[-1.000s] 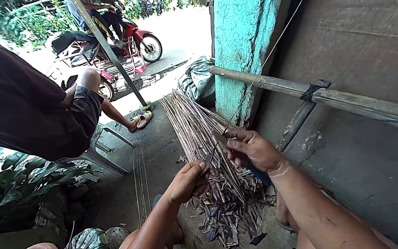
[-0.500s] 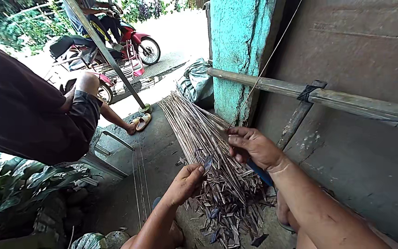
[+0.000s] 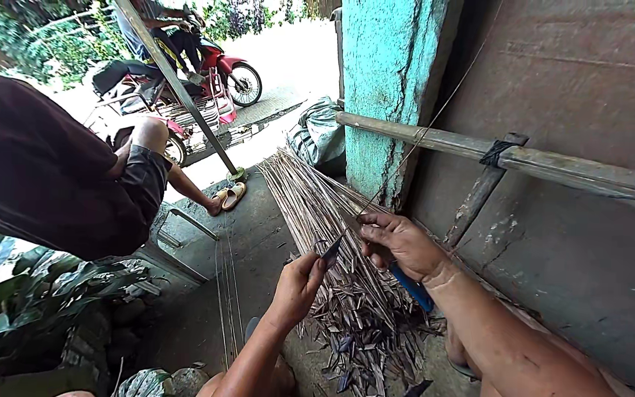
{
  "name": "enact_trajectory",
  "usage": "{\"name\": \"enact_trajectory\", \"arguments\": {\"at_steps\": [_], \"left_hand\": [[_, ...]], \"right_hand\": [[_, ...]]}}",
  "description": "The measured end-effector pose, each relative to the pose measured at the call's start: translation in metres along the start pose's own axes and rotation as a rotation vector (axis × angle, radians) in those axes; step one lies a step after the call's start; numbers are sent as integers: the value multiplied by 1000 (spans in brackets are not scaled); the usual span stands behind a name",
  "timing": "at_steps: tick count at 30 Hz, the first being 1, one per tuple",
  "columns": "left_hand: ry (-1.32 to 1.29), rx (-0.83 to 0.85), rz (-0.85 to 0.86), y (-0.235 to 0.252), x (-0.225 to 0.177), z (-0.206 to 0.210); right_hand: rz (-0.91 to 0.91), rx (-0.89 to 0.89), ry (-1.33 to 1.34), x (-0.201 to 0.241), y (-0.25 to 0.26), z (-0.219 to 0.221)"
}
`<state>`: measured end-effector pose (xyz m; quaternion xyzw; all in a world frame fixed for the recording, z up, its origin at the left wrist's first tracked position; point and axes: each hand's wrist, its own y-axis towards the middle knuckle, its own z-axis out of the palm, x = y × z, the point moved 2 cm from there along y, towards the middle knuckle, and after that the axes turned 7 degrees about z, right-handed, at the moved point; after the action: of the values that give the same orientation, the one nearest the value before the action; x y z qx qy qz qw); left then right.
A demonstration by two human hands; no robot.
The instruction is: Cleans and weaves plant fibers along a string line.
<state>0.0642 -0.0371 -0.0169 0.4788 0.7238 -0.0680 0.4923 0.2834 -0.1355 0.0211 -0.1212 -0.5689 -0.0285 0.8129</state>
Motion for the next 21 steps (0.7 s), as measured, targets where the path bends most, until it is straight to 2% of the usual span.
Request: {"name": "enact_trajectory", "arguments": {"at_steps": [2,6,8,10,12,14,16,21], "left_hand": [[82,-33,72,0,2,-1],[225,-48,170,-6,2,-5],[290,-71,211,-8,5,-5],[326,-85,218,-8,9,-4],[336,-95,210,-7,10,-4],[338,-106,221,-5,9,-5],[339,-119,233,-5,6,-8],[385,-133,283,-10,9,-11]], "right_hand": [[-42,-48,24,5,1,-3],[-179,-279,151,32,1,-33],[-197,-337,201,32,2,-32],[-127,-261,154,19,2,-16],[-5,-65,72,-1,1,10],[54,49,62,-15,2,28],[44,31,55,-12,4,28],[-60,-227,178,19,8,-5]]}}
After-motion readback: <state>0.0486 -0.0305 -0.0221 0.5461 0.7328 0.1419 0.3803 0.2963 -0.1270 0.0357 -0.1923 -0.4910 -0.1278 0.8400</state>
